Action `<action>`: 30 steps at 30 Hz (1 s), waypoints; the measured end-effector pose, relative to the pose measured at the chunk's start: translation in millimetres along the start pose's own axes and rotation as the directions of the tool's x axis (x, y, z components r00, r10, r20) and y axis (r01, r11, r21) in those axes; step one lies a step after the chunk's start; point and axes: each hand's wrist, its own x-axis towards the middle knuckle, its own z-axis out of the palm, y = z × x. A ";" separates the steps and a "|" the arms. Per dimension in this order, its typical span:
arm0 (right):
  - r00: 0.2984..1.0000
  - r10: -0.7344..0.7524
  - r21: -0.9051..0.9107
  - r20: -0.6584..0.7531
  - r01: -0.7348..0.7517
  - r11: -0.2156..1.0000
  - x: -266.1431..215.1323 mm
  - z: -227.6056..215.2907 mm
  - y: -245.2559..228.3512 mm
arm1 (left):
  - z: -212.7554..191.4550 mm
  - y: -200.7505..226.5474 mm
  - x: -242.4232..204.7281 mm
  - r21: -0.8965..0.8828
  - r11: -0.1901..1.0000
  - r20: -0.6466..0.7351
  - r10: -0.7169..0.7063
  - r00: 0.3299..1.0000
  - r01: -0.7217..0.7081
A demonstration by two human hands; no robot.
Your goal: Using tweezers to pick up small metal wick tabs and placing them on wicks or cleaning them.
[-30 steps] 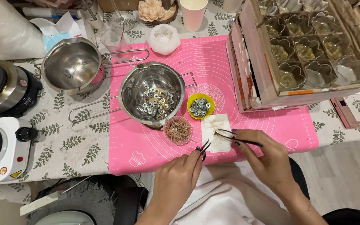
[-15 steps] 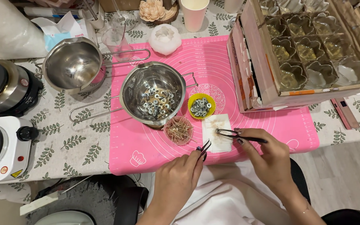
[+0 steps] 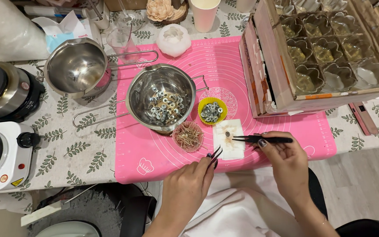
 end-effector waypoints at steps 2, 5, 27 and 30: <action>0.999 -0.054 -0.057 -0.002 0.054 0.997 -4.6 -0.6 3.1 | 0.2 0.5 -0.1 -0.001 1.000 0.001 0.000 1.000 0.000; 0.994 -0.107 -0.147 -0.011 0.104 0.984 -7.3 -0.1 13.7 | -0.8 0.2 -0.4 0.002 1.000 0.001 -0.004 1.000 0.004; 0.991 -0.126 0.148 -0.050 0.132 0.980 4.9 14.9 -3.3 | -0.9 -1.2 0.0 -0.014 1.000 -0.005 -0.025 1.000 0.025; 0.953 -0.299 -0.018 -0.043 0.299 0.954 8.6 24.8 2.3 | -0.9 -0.8 -0.5 -0.030 0.999 -0.042 -0.013 0.999 0.012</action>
